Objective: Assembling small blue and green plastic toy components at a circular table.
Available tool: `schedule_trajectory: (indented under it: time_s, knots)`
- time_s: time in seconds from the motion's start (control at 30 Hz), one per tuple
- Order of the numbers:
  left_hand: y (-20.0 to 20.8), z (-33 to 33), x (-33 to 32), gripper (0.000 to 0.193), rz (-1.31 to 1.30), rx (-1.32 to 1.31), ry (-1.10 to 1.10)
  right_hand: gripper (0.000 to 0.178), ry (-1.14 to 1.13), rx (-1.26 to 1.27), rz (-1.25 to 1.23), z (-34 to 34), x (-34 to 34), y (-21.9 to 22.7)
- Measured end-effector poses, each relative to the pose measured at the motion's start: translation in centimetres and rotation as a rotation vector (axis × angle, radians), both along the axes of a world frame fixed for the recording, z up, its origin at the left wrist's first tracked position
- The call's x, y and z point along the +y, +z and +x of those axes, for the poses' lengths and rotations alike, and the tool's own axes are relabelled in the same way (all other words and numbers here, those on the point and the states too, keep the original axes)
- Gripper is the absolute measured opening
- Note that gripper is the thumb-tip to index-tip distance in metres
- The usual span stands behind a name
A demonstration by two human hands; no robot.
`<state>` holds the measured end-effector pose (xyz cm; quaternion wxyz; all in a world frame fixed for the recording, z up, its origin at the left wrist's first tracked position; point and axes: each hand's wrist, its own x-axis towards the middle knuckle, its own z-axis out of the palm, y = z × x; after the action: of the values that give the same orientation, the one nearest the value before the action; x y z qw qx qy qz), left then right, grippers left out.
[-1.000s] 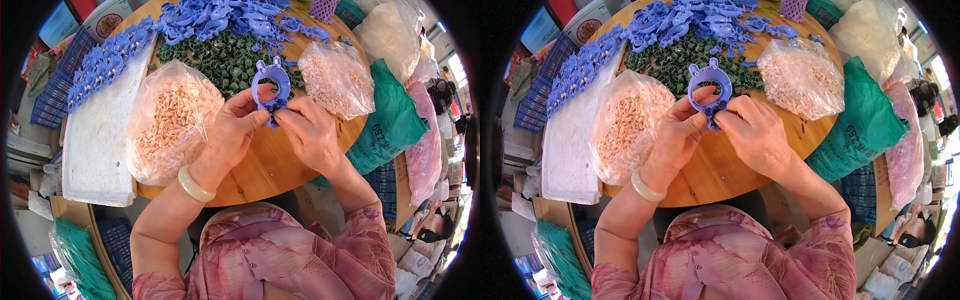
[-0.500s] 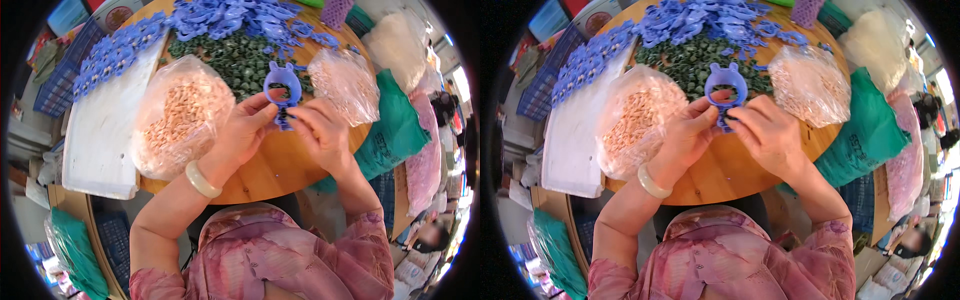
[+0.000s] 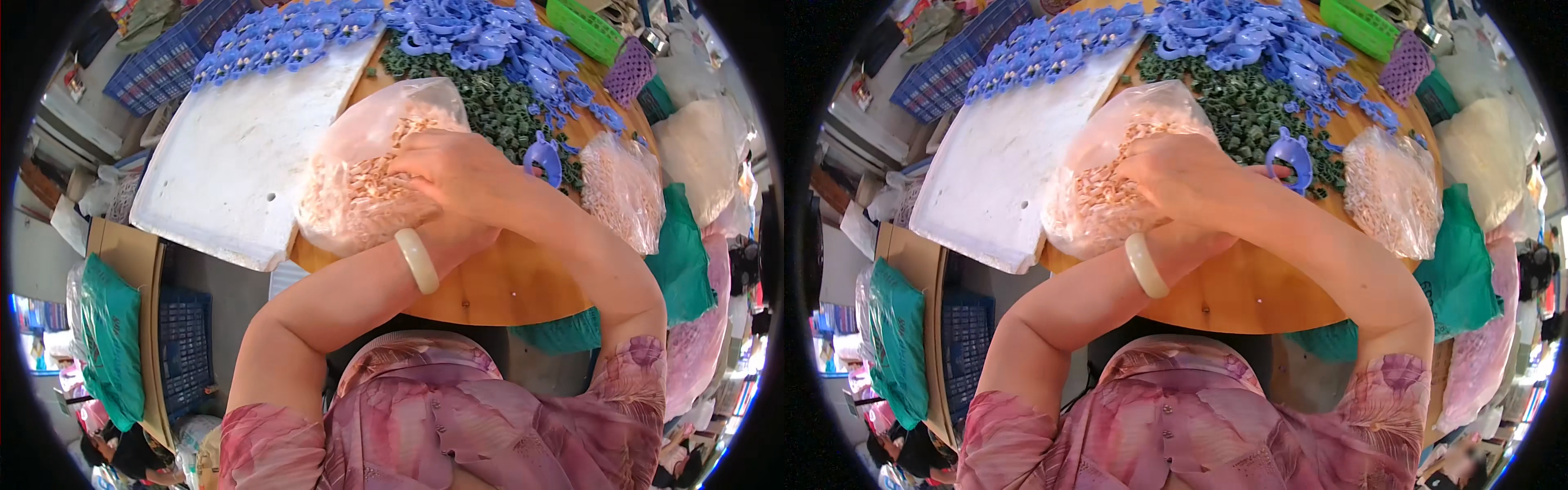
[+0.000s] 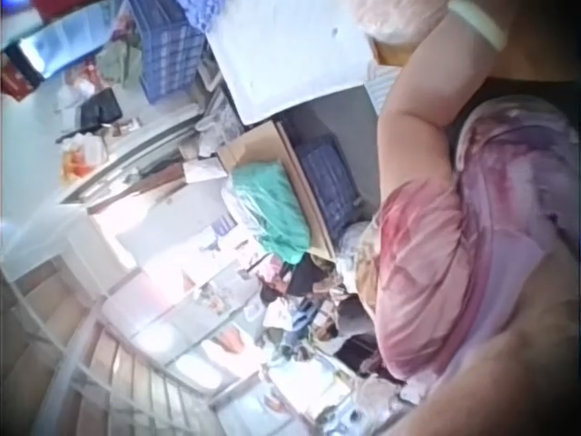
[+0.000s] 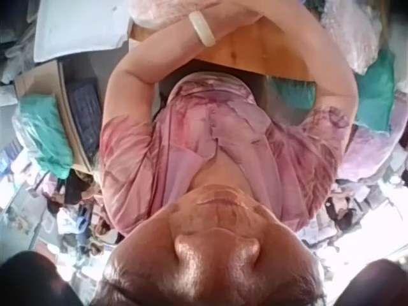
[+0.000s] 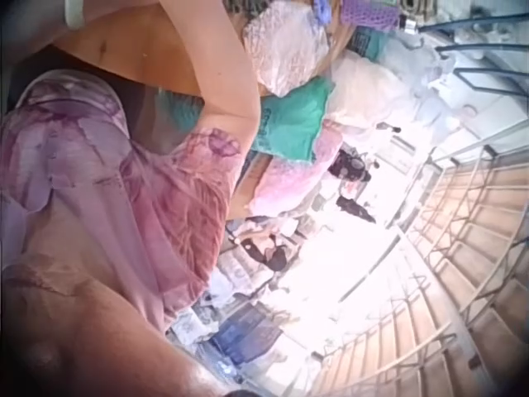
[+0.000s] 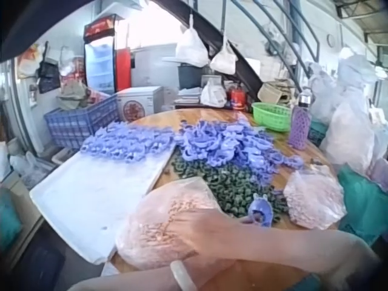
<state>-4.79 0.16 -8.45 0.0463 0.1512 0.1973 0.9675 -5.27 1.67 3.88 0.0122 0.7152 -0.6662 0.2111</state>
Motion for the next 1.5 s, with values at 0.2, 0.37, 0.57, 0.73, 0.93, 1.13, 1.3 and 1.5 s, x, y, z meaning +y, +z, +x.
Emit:
schedule_trajectory:
  time_s: [0.2, 0.37, 0.57, 0.73, 0.93, 1.13, 1.3, 1.5]
  knots:
    - [1.3, 1.1, 0.2, 0.033, -0.288, -0.113, 0.163, 0.024, -0.009, 0.169, 0.284, 2.1, -3.4, -0.6]
    - [1.5, 1.8, 0.3, 0.028, -0.433, 0.130, 0.423, 0.018, 0.037, -0.129, 0.050, 0.6, -2.6, -0.8]
    - [2.9, 1.9, 1.3, 0.027, -0.011, 0.140, 0.382, 0.009, -0.162, -0.798, 0.059, 0.3, 1.1, 1.5]
    - [3.7, 1.9, 0.6, 0.025, -0.229, -0.155, 0.279, 0.027, -0.155, -1.114, -0.047, 0.5, 4.5, 2.6]
    - [6.8, 3.8, 0.5, 0.020, -0.375, -0.152, 0.334, 0.025, -0.254, -1.135, -0.085, -1.1, 7.2, 2.2]
    - [5.7, 2.8, -0.6, 0.024, -0.345, -0.232, 0.100, 0.012, -0.294, -1.135, -0.327, -3.4, 11.1, 1.8]
    - [6.9, 3.3, -0.4, 0.039, -0.218, -0.253, 0.103, 0.010, -0.531, -1.166, -0.380, -4.2, 14.8, 1.9]
    - [7.1, 3.6, 0.0, 0.047, -0.204, -0.159, 0.135, 0.010, -0.597, -1.054, -0.383, -2.1, 16.0, 1.2]
